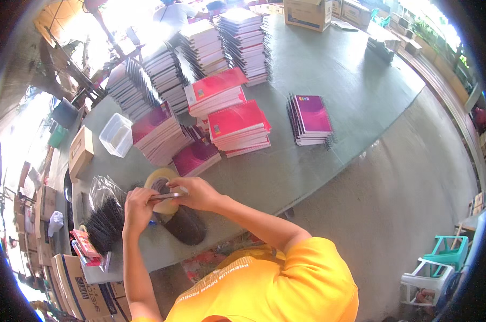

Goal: The person assembles small notepads by hand, inserting a black spiral binding through the pre-punched holes of each notepad one at a time.

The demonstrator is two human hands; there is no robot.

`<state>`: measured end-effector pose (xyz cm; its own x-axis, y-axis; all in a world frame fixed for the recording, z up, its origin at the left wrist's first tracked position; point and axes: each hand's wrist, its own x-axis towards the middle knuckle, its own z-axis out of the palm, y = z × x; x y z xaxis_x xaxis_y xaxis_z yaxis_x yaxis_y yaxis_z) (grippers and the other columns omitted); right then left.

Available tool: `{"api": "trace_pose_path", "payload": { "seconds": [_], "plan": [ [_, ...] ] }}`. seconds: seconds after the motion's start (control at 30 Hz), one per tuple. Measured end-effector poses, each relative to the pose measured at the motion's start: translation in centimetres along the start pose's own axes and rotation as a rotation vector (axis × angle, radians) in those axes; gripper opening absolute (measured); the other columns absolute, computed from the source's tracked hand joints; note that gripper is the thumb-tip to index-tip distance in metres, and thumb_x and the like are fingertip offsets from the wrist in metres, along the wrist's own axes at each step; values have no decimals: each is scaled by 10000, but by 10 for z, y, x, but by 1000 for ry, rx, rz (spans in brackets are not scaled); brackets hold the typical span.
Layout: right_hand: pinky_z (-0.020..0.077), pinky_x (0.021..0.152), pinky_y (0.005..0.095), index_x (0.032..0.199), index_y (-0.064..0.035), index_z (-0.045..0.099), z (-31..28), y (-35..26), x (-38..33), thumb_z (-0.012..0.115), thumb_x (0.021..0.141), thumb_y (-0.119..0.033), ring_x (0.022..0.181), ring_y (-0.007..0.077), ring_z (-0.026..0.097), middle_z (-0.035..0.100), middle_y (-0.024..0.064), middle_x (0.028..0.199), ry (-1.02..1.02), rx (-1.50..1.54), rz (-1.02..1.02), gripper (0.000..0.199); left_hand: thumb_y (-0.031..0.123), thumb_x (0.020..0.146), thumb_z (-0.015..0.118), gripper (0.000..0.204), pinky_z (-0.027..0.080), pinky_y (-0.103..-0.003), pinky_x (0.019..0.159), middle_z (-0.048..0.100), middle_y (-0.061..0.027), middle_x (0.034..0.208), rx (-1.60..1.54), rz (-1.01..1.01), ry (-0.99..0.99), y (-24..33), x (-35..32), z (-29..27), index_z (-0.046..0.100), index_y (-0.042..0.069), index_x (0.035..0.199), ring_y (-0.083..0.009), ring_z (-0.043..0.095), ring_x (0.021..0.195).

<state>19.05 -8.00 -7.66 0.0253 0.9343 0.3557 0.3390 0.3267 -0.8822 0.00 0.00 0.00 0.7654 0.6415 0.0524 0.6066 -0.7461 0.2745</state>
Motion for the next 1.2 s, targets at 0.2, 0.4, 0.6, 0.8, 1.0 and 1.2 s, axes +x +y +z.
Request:
{"api": "trace_pose_path", "payload": {
  "seconds": [0.2,0.4,0.6,0.8,1.0,1.2],
  "plan": [
    [487,880,360,1226,-139,573,-108,-53,-56,517,671,57,1027,294,605,614,120,1151,245,-308,-91,592,41,724,693,335,460,-382,797,629,-118,919,-93,379,588,71,11,-6,613,38,1049,-319,584,872],
    [448,975,352,1269,-134,531,-284,-36,-112,531,864,-172,1159,241,539,538,123,1272,782,-1041,219,407,48,782,667,258,465,-363,768,633,-123,949,-331,334,562,75,20,13,615,31,1033,-292,585,867],
    [167,1132,426,1424,-115,293,-256,33,-130,197,834,-705,1378,284,211,293,120,1465,371,-1395,543,840,43,787,655,210,460,-363,741,624,-115,914,-302,389,435,72,26,29,628,36,995,-299,576,831],
    [200,1120,413,1377,-96,392,-249,27,-126,341,955,-465,1359,275,274,377,103,1426,330,-1297,390,563,40,780,654,192,462,-368,736,621,-116,916,-334,375,371,68,24,36,636,40,971,-300,579,828],
    [249,1090,434,1314,-41,458,-239,22,-115,419,943,-423,1325,313,331,423,149,1385,343,-1278,338,534,39,767,664,187,466,-369,724,623,-115,894,-351,359,386,51,11,42,641,41,953,-303,581,816],
    [393,991,425,1120,-16,609,-173,-45,-10,596,866,-197,1206,310,486,558,155,1239,393,-793,-238,312,35,754,681,196,468,-361,741,638,-106,861,-384,310,395,44,0,40,649,42,947,-286,594,812]
  ]
}}
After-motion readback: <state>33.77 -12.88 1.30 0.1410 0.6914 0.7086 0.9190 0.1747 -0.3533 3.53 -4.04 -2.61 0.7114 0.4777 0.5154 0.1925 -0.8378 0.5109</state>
